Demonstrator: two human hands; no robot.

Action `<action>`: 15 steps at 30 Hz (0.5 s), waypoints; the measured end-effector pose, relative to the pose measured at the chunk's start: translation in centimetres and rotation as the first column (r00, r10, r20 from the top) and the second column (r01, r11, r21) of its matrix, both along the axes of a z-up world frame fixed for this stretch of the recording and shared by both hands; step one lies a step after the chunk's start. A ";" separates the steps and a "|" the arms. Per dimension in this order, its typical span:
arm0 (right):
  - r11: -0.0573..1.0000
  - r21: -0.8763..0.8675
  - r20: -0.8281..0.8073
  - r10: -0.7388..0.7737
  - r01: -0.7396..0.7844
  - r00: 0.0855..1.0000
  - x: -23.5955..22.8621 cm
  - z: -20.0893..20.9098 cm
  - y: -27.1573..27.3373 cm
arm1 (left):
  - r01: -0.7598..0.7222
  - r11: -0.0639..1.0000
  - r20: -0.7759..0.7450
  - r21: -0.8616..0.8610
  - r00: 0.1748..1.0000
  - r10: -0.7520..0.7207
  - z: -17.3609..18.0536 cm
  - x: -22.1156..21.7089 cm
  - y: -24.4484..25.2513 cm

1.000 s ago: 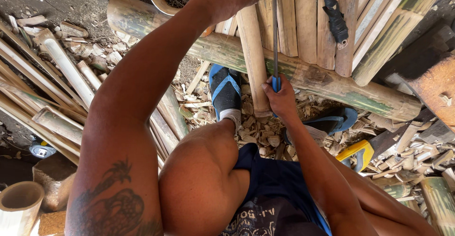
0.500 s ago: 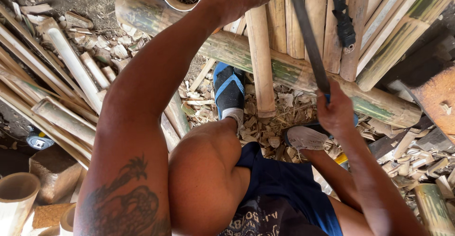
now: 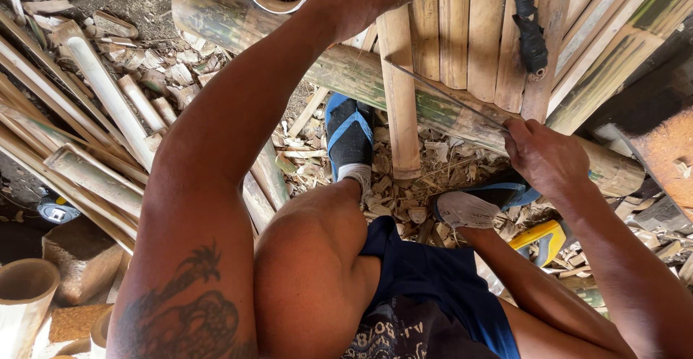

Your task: The person sits on the ground and assembles a bamboo structure by placing split bamboo slats into a frame. They use a hammer to drive nails into the slats and a machete to trim or adjust pieces. The work continues with repetitive placement and fastening of bamboo components.

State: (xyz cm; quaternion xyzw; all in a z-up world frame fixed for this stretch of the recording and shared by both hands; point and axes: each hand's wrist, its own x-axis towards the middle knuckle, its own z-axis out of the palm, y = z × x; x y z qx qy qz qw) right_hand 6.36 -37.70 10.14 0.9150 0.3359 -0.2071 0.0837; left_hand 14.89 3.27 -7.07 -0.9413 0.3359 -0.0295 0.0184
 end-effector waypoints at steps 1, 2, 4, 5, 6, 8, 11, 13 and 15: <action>1.000 -0.004 0.003 0.004 -0.004 1.000 0.1 0.0 0.1 | 0.005 1.000 0.013 0.011 1.000 -0.005 0.0 -0.1 0.1; 1.000 -0.007 0.006 0.008 -0.008 1.000 0.2 0.1 0.2 | 0.009 1.000 0.027 0.021 1.000 -0.010 0.0 -0.1 0.1; 0.998 -0.065 -0.013 0.011 -0.011 1.000 0.3 0.4 0.4 | 0.004 1.000 0.009 0.019 1.000 -0.004 0.1 -0.1 0.0; 0.995 -0.094 -0.022 0.012 -0.014 1.000 0.4 0.6 0.5 | 0.002 1.000 0.000 0.018 1.000 -0.002 0.2 0.0 -0.1; 0.993 -0.117 -0.039 0.016 -0.021 0.999 0.5 0.7 0.7 | -0.002 1.000 -0.008 0.030 1.000 0.002 0.2 0.0 -0.2; 0.986 -0.163 -0.076 0.024 -0.036 0.997 0.7 1.1 1.2 | -0.008 0.998 -0.025 0.055 1.000 0.009 0.2 0.0 -0.3; 0.988 -0.147 -0.113 0.026 -0.043 0.993 1.1 1.5 2.6 | -0.010 0.996 0.038 0.086 0.999 0.007 0.1 -0.1 -0.3; 0.984 -0.172 -0.147 0.013 -0.039 0.989 1.4 1.7 3.8 | -0.011 0.997 0.011 0.079 1.000 0.010 0.1 -0.1 -0.3; 0.986 -0.161 -0.160 0.017 -0.043 0.987 1.7 1.9 4.9 | -0.015 0.999 -0.019 0.043 1.000 0.016 0.2 -0.1 -0.3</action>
